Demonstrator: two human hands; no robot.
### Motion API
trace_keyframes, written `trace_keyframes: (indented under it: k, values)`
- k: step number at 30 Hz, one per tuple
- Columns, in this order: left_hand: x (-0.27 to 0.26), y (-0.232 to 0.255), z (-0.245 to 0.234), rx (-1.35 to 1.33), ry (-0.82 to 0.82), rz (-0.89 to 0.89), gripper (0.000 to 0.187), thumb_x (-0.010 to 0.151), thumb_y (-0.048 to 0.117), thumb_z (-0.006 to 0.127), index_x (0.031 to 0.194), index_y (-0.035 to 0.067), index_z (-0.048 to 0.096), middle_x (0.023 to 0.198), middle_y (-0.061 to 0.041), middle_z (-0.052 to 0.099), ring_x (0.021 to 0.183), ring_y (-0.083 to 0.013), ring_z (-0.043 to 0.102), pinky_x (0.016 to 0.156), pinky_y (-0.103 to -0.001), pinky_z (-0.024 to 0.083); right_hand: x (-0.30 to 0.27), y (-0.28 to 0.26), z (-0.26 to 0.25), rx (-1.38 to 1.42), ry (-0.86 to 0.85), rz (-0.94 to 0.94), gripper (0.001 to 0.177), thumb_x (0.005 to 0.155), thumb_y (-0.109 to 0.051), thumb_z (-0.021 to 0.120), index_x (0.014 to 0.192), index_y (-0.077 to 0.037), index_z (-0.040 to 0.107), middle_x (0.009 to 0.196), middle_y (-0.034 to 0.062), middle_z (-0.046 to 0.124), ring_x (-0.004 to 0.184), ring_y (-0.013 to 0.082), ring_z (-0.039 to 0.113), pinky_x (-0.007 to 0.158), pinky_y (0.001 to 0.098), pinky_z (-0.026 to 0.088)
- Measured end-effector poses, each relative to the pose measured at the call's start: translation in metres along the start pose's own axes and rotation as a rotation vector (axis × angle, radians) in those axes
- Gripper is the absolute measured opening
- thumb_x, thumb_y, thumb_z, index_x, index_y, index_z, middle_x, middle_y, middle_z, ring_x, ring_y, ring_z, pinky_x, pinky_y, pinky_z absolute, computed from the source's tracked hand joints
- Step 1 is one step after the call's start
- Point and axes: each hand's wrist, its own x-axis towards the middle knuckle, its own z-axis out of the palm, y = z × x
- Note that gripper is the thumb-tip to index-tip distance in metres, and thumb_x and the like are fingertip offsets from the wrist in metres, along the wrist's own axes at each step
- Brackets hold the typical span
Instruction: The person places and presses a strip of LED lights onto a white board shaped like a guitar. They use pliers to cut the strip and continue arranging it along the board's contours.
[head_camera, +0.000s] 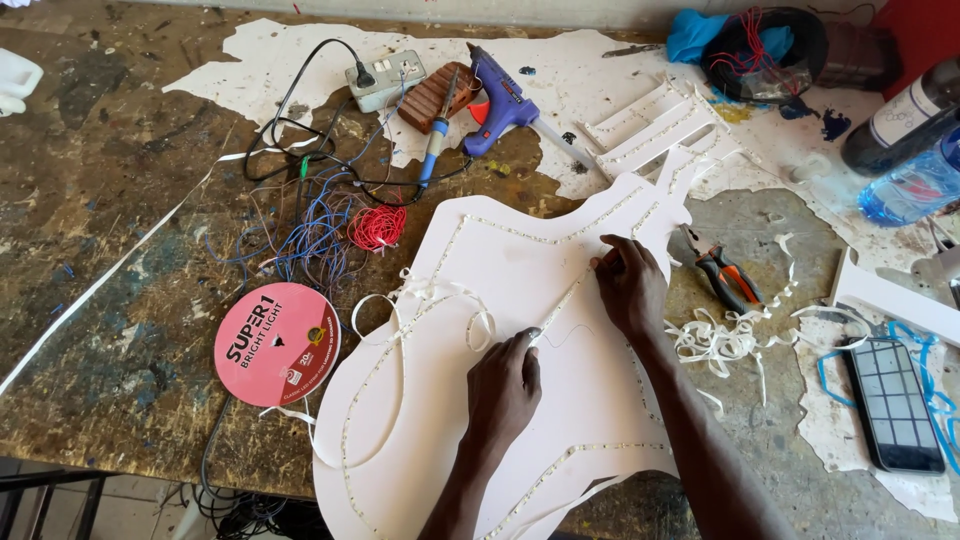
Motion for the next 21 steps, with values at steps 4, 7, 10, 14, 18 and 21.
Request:
trace_keyframes:
  k: [4, 7, 10, 14, 18, 21]
  values:
    - [0.0, 0.0, 0.0, -0.001, -0.001, -0.012, 0.029, 0.107, 0.009, 0.062, 0.133, 0.011, 0.074, 0.098, -0.004, 0.084, 0.089, -0.0276, 0.074, 0.07, -0.045, 0.057, 0.001, -0.003, -0.003, 0.016, -0.025, 0.069, 0.04, 0.097, -0.017, 0.078, 0.137, -0.018, 0.077, 0.101, -0.0048, 0.077, 0.092, 0.023, 0.07, 0.082, 0.0448, 0.054]
    - [0.0, 0.0, -0.002, -0.013, 0.015, 0.001, 0.029, 0.107, 0.01, 0.062, 0.134, 0.01, 0.074, 0.095, -0.004, 0.083, 0.087, -0.0277, 0.074, 0.069, -0.044, 0.058, 0.0, 0.002, 0.0, 0.038, 0.03, 0.027, 0.041, 0.096, -0.011, 0.082, 0.136, -0.017, 0.079, 0.126, 0.0034, 0.075, 0.086, 0.0194, 0.074, 0.075, 0.0441, 0.055]
    - [0.002, 0.005, -0.009, -0.079, 0.018, 0.004, 0.027, 0.109, 0.01, 0.061, 0.133, 0.01, 0.073, 0.092, -0.002, 0.082, 0.086, -0.0233, 0.075, 0.071, -0.039, 0.058, -0.001, 0.002, 0.001, -0.033, 0.005, -0.01, 0.038, 0.102, -0.019, 0.075, 0.139, -0.014, 0.082, 0.14, 0.0062, 0.071, 0.087, 0.0252, 0.077, 0.077, 0.0485, 0.058]
    - [0.006, 0.018, -0.026, -0.397, -0.094, -0.206, 0.027, 0.112, 0.021, 0.056, 0.128, 0.011, 0.075, 0.083, -0.002, 0.071, 0.07, -0.0197, 0.057, 0.069, -0.036, 0.049, -0.003, 0.004, 0.002, -0.057, 0.032, -0.08, 0.035, 0.099, -0.01, 0.073, 0.133, -0.014, 0.083, 0.135, 0.0087, 0.072, 0.104, 0.0317, 0.074, 0.08, 0.0517, 0.059]
    - [0.006, 0.016, -0.032, -0.511, -0.087, -0.334, 0.031, 0.113, 0.026, 0.054, 0.124, 0.008, 0.077, 0.071, 0.0, 0.049, 0.065, -0.0144, 0.041, 0.063, -0.034, 0.038, -0.001, 0.0, -0.004, 0.031, 0.029, -0.061, 0.032, 0.101, -0.011, 0.073, 0.132, -0.009, 0.081, 0.131, 0.0111, 0.076, 0.084, 0.0257, 0.077, 0.076, 0.0479, 0.057]
    - [0.006, 0.015, -0.03, -0.435, -0.075, -0.339, 0.025, 0.112, 0.02, 0.055, 0.121, 0.01, 0.076, 0.069, 0.0, 0.05, 0.063, -0.0161, 0.042, 0.063, -0.035, 0.042, -0.003, 0.004, -0.002, 0.062, 0.029, -0.031, 0.035, 0.097, -0.007, 0.072, 0.131, -0.009, 0.08, 0.128, 0.0093, 0.076, 0.089, 0.0243, 0.076, 0.082, 0.0467, 0.056]
